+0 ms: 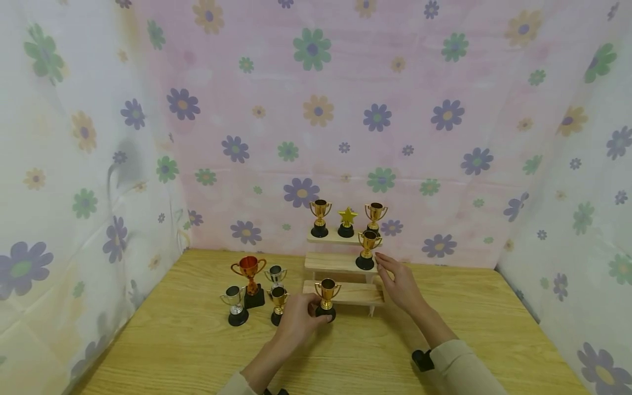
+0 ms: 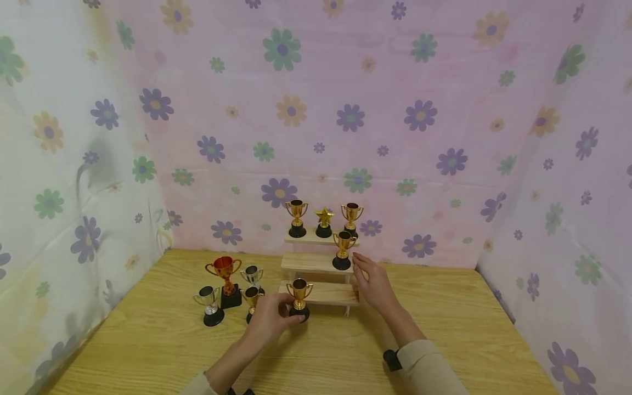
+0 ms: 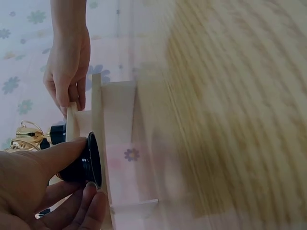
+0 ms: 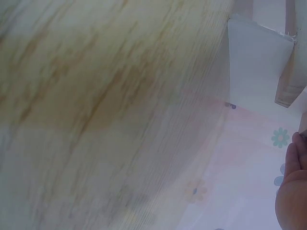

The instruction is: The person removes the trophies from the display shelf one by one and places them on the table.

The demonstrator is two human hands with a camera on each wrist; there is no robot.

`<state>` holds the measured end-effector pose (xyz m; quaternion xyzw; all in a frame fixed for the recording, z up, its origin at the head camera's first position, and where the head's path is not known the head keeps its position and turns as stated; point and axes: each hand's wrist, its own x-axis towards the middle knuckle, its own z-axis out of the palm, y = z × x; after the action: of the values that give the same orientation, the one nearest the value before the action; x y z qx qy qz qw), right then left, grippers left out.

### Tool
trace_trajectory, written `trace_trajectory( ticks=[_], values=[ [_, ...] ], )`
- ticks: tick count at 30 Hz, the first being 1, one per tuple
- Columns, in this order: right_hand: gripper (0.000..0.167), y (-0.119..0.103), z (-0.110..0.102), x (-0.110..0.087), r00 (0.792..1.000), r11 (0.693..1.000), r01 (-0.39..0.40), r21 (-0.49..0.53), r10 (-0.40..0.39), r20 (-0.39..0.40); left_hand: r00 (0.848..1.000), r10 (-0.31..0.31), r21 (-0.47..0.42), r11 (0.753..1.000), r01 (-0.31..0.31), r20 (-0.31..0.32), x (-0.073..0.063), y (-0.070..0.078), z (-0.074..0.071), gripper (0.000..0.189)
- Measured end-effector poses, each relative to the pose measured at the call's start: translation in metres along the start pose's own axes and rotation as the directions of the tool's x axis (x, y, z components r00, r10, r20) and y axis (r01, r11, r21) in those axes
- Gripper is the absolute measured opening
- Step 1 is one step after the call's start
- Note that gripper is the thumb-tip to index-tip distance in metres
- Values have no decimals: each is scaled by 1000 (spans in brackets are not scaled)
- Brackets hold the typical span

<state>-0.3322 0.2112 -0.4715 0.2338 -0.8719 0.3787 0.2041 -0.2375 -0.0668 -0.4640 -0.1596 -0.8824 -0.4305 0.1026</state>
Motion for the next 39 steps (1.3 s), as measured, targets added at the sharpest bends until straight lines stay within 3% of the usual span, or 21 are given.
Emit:
trace_trajectory(
  ticks=[7, 19, 31, 39],
  values=[
    [36, 0, 0, -1, 1000, 1000, 5, 2, -5, -2, 1000, -5, -17, 1000, 5, 25, -10, -5, -3, 26],
    [35, -1, 1, -1, 1000, 1000, 18, 0, -18, -11, 998, -66, 51, 996, 67, -24, -22, -22, -6, 26],
    [34, 0, 1, -1, 999, 1000, 26, -1, -26, -19, 996, -85, 20, 996, 85, 4, -26, -33, -13, 25],
    [35, 0, 2, -1, 1000, 1000, 16, -2, -16, -15, 997, -76, 53, 996, 76, -1, -27, -36, -15, 27]
  ],
)
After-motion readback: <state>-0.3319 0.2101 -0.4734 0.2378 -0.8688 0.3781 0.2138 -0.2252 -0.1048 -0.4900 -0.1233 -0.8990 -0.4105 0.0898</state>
